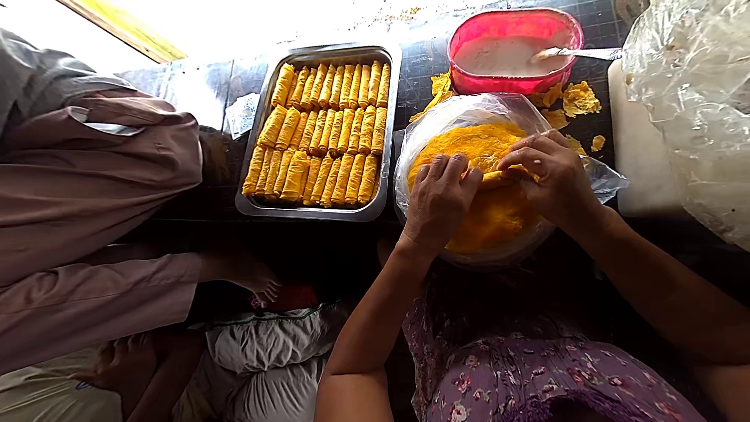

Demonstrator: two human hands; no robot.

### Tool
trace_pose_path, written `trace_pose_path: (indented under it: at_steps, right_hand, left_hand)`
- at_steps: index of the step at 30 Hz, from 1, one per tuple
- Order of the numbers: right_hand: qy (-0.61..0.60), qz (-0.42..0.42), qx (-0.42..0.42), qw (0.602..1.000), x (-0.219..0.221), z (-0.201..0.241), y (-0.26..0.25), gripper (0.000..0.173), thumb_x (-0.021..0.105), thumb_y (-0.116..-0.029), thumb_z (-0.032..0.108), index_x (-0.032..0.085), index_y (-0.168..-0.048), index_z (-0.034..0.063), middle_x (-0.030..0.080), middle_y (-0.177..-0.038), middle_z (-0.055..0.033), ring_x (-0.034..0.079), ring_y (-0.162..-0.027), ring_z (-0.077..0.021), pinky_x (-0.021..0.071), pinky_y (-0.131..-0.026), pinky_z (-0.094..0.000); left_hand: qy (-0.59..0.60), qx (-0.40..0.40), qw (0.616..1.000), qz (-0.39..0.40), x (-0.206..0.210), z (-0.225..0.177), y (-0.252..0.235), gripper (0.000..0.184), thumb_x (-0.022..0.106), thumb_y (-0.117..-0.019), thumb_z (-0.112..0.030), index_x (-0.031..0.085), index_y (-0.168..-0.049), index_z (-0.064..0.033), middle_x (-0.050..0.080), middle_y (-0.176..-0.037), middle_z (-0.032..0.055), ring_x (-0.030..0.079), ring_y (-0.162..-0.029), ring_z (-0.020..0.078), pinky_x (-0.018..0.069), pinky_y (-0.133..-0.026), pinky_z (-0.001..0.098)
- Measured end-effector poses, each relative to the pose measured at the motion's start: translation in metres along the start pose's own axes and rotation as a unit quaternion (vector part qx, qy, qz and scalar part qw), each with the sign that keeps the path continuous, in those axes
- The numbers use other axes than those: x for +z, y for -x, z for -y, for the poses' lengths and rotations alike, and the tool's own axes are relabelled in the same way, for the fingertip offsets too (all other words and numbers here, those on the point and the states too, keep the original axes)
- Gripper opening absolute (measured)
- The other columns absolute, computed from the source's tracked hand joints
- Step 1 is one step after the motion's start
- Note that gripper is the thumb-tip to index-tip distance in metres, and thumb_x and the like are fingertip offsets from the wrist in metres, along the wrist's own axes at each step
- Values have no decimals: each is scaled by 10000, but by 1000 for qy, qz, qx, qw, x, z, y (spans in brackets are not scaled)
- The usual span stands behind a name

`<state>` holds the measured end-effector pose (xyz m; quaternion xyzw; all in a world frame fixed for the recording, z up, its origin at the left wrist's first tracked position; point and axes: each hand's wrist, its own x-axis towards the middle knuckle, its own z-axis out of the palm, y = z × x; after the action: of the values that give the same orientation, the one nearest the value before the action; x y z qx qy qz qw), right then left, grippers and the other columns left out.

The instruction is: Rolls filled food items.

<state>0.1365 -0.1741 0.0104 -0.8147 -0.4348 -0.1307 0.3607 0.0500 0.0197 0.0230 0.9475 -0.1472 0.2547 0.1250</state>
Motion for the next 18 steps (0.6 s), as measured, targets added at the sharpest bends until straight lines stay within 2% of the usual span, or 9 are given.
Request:
trace_pose_path:
  at_steps: [2,5,8,11,13,15,18]
  right_hand:
    - [41,1,-30,999,-2,9,7,195,571,-946,20,759,-998,32,726,-1063,-170,654,-1036,-375,488,-844,-503]
    - [89,-7,-42,995,1,11,19,220,562,-999,96,764,-1073,50,731,-1122,-150,649,-1040,-352,458,-827,-488]
    - [76,-19,-21,997,3,9,15,183,577,-1004,88,747,-1050,37,748,-1068,-138,663,-1005,-341,457,-806,-479]
    - [39,-16,9,999,1,6,3,156,582,-1003,62,729,-1000,11,741,-970,-139,659,-939,-335,464,-795,-472]
    - [27,-12,18,999,3,-1,-3,177,582,-1009,85,748,-993,24,746,-1014,-147,660,-965,-333,469,-835,-468]
    - [16,-8,27,999,6,-7,-9,189,587,-1007,103,765,-987,42,731,-1082,-161,649,-1011,-339,461,-878,-480]
    - [12,-4,38,999,9,-12,-17,180,606,-1003,119,774,-977,59,718,-1100,-160,634,-1029,-351,457,-883,-499]
  left_hand:
    - [-1,-7,1000,-3,-2,-6,5,185,593,-927,55,753,-976,-23,686,-1027,159,649,-1019,326,514,-807,424]
    - [-18,-33,999,17,-5,-14,13,230,577,-952,25,756,-1087,-26,698,-1034,142,658,-1015,310,523,-798,404]
    - [-15,-51,998,30,-8,-14,11,225,589,-985,-18,731,-1157,4,710,-1049,176,684,-1014,339,552,-838,428]
    - [-2,-58,997,43,-12,-7,1,126,596,-993,-29,705,-1040,14,716,-994,182,702,-982,359,562,-856,453]
    - [-1,-57,997,54,-12,-1,-4,121,593,-991,-24,707,-977,14,715,-952,173,694,-986,363,551,-852,468]
    - [-3,-63,996,68,-11,6,-8,143,582,-1001,-31,718,-969,-1,712,-949,156,676,-1022,356,532,-852,472]
    - [-4,-71,996,58,-5,16,-13,146,606,-977,-31,749,-948,-36,719,-955,134,674,-1044,338,527,-840,453]
